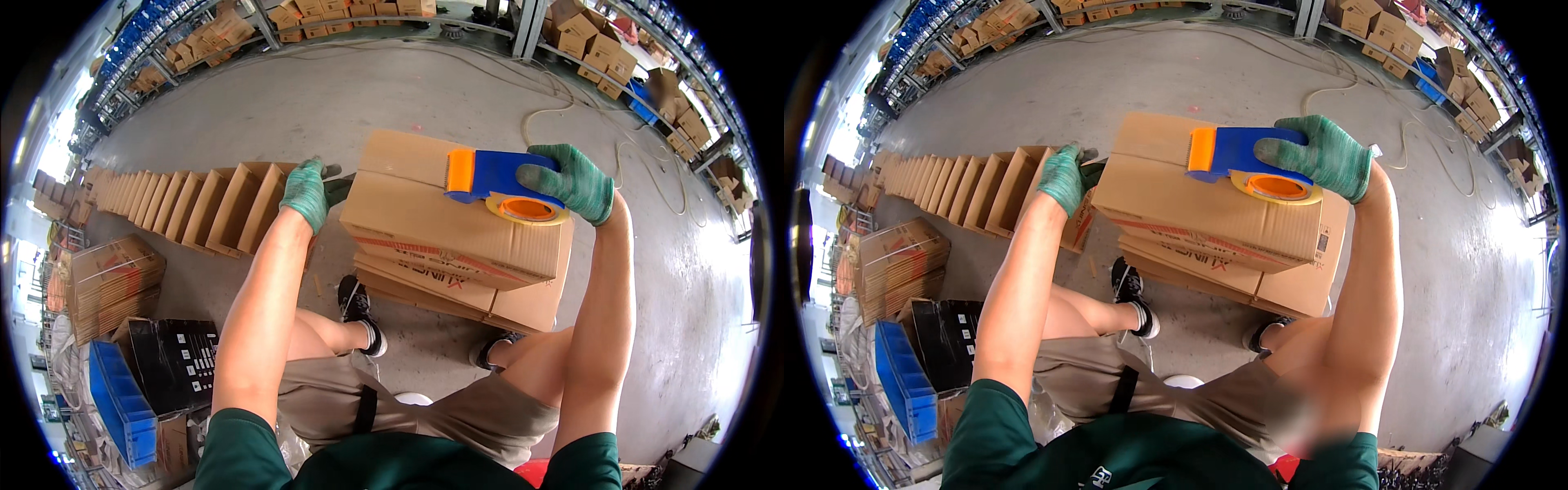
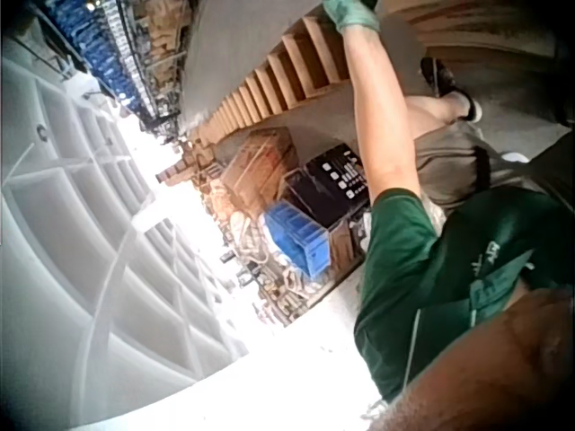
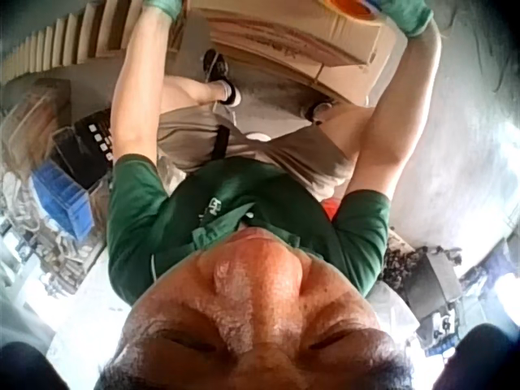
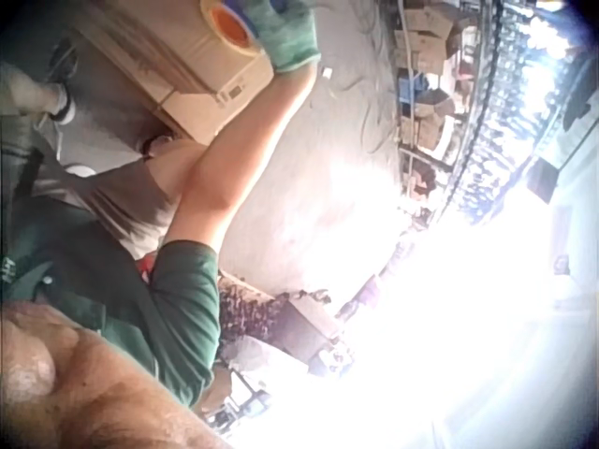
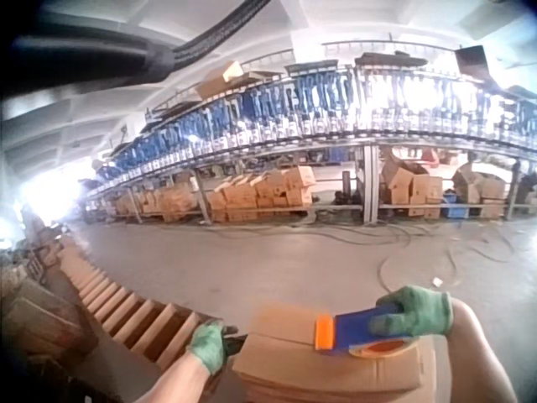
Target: The person repeatedly assembles and seals cardboard boxes using a handheld tape dispenser. They fold the flaps of each box, apply tape to the seams, and then move the sealed box aside to begin the process with a new one.
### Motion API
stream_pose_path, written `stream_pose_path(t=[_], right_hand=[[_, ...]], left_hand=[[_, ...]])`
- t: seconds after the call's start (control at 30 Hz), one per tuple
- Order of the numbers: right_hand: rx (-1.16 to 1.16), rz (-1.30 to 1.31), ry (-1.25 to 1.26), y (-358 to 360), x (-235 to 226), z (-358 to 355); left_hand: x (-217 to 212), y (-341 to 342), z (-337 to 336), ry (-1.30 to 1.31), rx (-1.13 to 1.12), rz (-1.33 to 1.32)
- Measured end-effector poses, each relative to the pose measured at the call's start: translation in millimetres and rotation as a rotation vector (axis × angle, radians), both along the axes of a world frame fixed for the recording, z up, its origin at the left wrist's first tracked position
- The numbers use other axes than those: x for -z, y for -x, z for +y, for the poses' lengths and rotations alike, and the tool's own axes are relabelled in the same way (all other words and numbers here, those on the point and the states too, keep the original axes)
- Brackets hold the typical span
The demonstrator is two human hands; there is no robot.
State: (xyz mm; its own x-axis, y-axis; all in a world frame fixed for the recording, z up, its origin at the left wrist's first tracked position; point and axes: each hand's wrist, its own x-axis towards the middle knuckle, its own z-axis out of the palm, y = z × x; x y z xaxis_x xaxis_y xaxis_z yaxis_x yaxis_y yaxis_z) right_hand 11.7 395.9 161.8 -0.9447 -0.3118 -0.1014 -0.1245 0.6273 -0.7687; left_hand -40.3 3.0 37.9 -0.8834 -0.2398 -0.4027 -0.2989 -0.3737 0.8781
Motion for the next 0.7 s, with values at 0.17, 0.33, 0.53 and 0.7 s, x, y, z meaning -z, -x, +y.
stream_pose_path(t=[0.17,0.33,0.53,0.7], right_hand=[[-0.004,0.009,-0.037,2,1,-2],[-0.001,-0.003,-0.01,1,0,-9],[-0.023,-0.07,-0.088,5,-6,-7],[-0.024,-0.094,-0.096,12,-13,2]], left_hand=[[42,6,-6,-0.014,0.102,-0.131],[54,2,8,-0.185,0.097,-0.226],[-11,1,26,0.747,0.647,0.601],[-15,-2,46,0.528,0.848,0.452]])
